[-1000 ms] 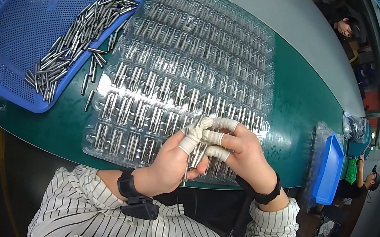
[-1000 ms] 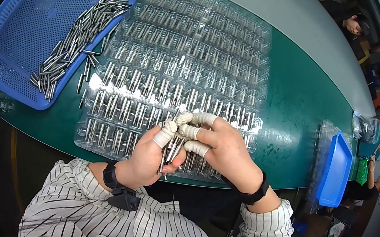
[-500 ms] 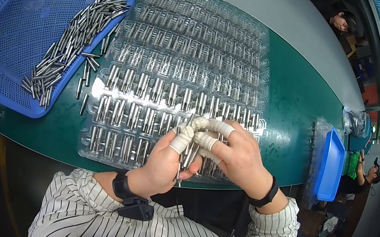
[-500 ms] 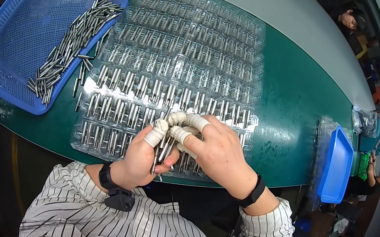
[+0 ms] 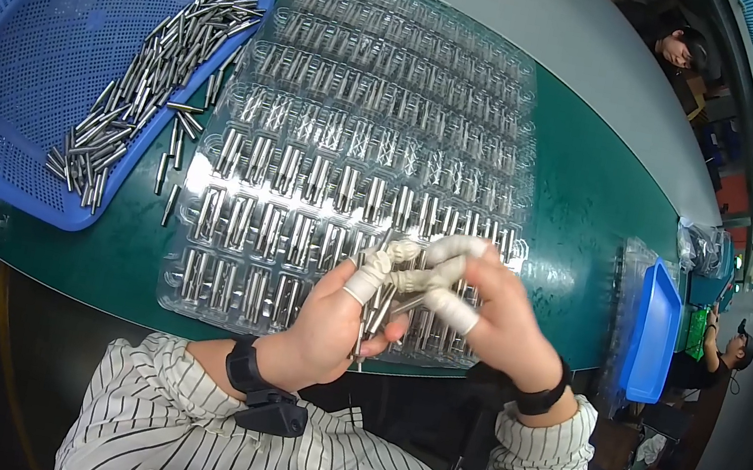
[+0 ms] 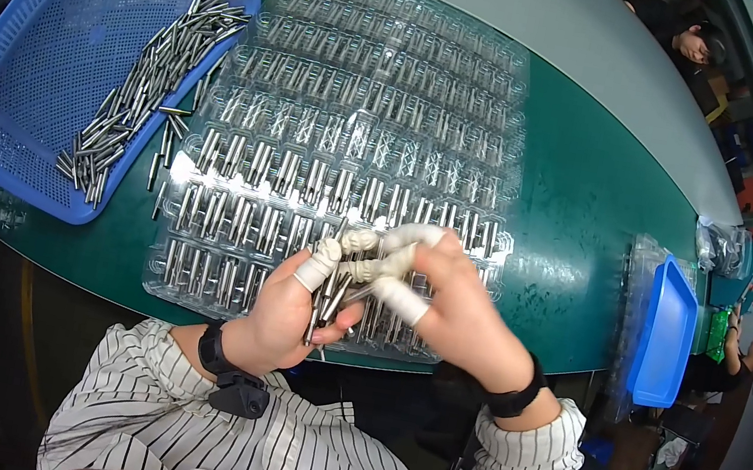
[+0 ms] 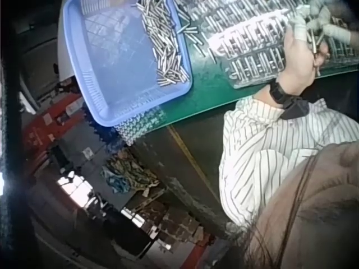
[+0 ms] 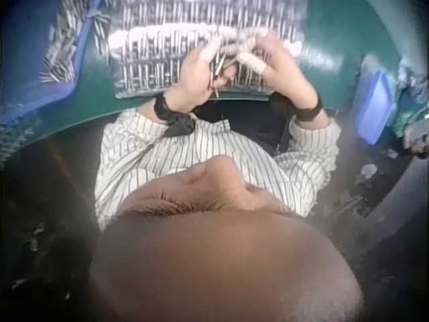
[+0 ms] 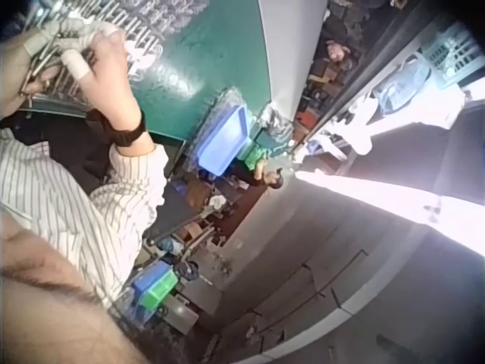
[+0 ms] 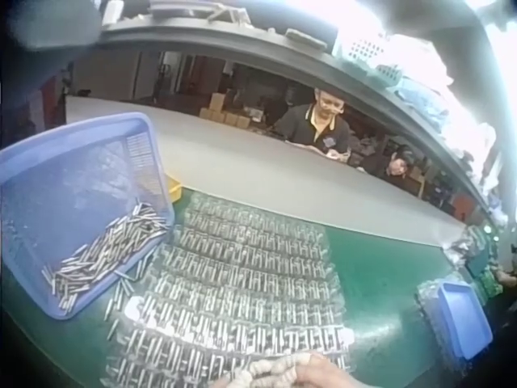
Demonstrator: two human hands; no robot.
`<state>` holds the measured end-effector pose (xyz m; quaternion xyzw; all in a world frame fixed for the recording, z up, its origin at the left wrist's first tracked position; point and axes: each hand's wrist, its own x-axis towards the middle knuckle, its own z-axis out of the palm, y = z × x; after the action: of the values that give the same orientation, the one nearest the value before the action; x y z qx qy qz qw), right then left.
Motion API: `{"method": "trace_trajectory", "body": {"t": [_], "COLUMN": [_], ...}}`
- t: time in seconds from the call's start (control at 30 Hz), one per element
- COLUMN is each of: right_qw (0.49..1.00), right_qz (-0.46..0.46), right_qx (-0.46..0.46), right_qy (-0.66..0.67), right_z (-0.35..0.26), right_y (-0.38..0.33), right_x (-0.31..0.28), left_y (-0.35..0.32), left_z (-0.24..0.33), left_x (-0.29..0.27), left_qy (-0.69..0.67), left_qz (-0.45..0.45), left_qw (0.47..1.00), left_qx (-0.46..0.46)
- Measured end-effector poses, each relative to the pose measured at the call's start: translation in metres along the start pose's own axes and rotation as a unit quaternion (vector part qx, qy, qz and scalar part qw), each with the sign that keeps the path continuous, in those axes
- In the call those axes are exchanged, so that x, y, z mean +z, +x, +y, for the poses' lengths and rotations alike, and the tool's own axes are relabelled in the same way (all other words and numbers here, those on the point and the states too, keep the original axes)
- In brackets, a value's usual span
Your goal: The person picks up metal pins from a blue basket and places them into the slots of a plastic tray. After filling the tray, the person picks up more pins and inspects them in their hands.
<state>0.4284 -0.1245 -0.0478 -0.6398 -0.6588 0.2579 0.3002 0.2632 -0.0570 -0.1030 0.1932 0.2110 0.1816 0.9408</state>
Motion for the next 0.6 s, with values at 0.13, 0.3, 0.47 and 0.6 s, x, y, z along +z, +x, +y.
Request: {"method": "trace_trajectory", "body": {"t": [0.13, 0.3, 0.47, 0.6], "right_qw": [0.976, 0.917, 0.885, 0.855], "right_qz": [0.155, 0.186, 0.129, 0.079], "right_qx": [0.013, -0.004, -0.026, -0.040], "right_qy": [-0.155, -0.352, -0.446, -0.510], "right_z": [0.028, 0.090, 0.087, 0.084], "right_y": [0.009, 0.022, 0.018, 0.018], "right_x": [-0.040, -0.060, -0.052, -0.051], "left_y": [-0.005, -0.006, -0.008, -0.010], "left_z": [0.002, 0.001, -0.001, 0.003], "left_x": [-0.003, -0.008, -0.010, -0.011], "left_qy": [0.000, 0.010, 0.005, 0.001], "left_qz": [-0.002, -0.024, -0.028, -0.028], "left_qw": [1.000, 1.000, 1.000, 1.000], "left_qx": [-0.001, 0.015, 0.004, 0.006]}}
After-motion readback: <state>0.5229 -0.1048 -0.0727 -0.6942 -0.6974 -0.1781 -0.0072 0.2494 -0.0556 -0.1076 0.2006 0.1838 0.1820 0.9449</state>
